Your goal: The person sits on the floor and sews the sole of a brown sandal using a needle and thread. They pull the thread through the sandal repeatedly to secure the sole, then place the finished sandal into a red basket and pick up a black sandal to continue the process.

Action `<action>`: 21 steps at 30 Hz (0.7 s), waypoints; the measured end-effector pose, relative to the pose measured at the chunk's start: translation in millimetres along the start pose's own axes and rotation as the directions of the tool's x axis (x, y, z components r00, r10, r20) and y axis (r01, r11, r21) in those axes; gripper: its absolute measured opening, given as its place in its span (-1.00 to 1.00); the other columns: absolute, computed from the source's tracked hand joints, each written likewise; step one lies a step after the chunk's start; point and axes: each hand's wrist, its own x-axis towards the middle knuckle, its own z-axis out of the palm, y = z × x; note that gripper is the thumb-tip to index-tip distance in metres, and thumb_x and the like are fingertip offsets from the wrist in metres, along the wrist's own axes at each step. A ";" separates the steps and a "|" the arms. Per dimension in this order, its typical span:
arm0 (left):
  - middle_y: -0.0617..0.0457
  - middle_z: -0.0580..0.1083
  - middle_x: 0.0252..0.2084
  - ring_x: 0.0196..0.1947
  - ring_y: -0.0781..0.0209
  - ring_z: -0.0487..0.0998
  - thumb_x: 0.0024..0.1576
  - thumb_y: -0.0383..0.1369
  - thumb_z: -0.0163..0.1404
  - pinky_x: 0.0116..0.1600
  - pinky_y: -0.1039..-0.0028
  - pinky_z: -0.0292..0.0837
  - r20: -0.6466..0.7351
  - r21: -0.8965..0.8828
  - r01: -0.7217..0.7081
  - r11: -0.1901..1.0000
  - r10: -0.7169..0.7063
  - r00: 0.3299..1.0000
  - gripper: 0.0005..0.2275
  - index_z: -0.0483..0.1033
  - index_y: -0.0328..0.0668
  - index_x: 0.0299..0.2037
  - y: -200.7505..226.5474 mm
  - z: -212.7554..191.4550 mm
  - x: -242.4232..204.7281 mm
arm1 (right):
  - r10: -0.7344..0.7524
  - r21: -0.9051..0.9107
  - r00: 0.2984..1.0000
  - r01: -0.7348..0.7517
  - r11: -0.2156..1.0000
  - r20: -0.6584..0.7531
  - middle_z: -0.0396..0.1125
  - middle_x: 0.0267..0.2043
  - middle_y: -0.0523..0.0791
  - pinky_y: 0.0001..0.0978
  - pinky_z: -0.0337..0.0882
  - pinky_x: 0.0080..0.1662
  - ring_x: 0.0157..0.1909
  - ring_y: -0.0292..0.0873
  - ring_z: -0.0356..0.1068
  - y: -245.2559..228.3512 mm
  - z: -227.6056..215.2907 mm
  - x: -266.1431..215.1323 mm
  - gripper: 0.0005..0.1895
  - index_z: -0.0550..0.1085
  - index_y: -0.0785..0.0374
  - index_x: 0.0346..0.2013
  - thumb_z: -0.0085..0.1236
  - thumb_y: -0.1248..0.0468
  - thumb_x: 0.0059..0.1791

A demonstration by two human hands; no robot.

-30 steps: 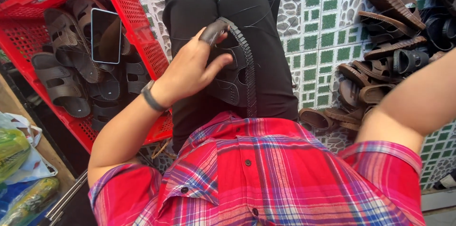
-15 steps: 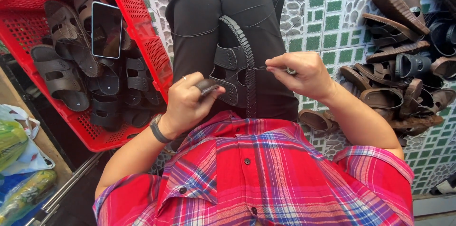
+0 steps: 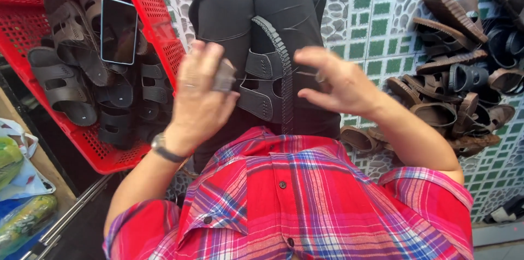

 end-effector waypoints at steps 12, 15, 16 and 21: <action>-0.15 0.51 -0.51 -0.42 0.16 0.54 0.23 -0.46 0.00 -0.12 0.38 0.56 0.198 -0.978 0.208 0.017 -0.248 0.948 -0.80 0.60 -0.43 -0.39 9.2 -4.4 64.4 | -0.431 -0.479 0.902 0.380 0.791 0.004 0.27 -0.62 -0.15 -0.31 0.43 -0.46 -0.61 -0.11 0.34 23.4 11.5 17.0 -0.74 0.61 0.19 0.00 0.07 0.36 0.06; -0.02 0.13 -0.68 -0.64 0.24 0.23 0.32 -0.39 -0.10 -0.32 0.40 0.45 0.232 -0.963 0.133 -0.235 -0.471 0.851 -0.68 0.49 -0.69 -0.30 -13.6 34.6 42.6 | -0.439 -0.486 0.898 0.368 0.793 -0.037 0.21 -0.65 -0.13 -0.31 0.41 -0.46 -0.64 -0.09 0.29 28.4 13.3 15.5 -0.73 0.62 0.14 0.02 0.08 0.35 0.07; -0.02 0.13 -0.68 -0.64 0.24 0.23 0.32 -0.39 -0.10 -0.32 0.40 0.45 0.227 -0.964 0.132 -0.232 -0.457 0.860 -0.68 0.49 -0.69 -0.30 -18.8 21.3 48.0 | -0.440 -0.498 0.897 0.361 0.789 -0.047 0.21 -0.65 -0.13 -0.31 0.41 -0.46 -0.64 -0.09 0.29 23.6 7.6 21.0 -0.73 0.62 0.14 0.02 0.08 0.35 0.07; -0.11 0.51 -0.28 -0.28 0.21 0.47 0.19 -0.53 0.10 -0.09 0.42 0.38 0.356 -0.724 0.479 0.496 -0.326 0.876 -0.90 0.62 -0.31 -0.13 -61.4 -44.2 25.5 | -0.119 -0.557 0.986 0.164 0.814 0.116 0.25 -0.13 -0.07 -0.18 0.49 -0.33 -0.43 -0.03 0.44 11.1 -18.5 -1.7 -0.45 0.34 0.08 0.35 -0.03 -0.07 0.13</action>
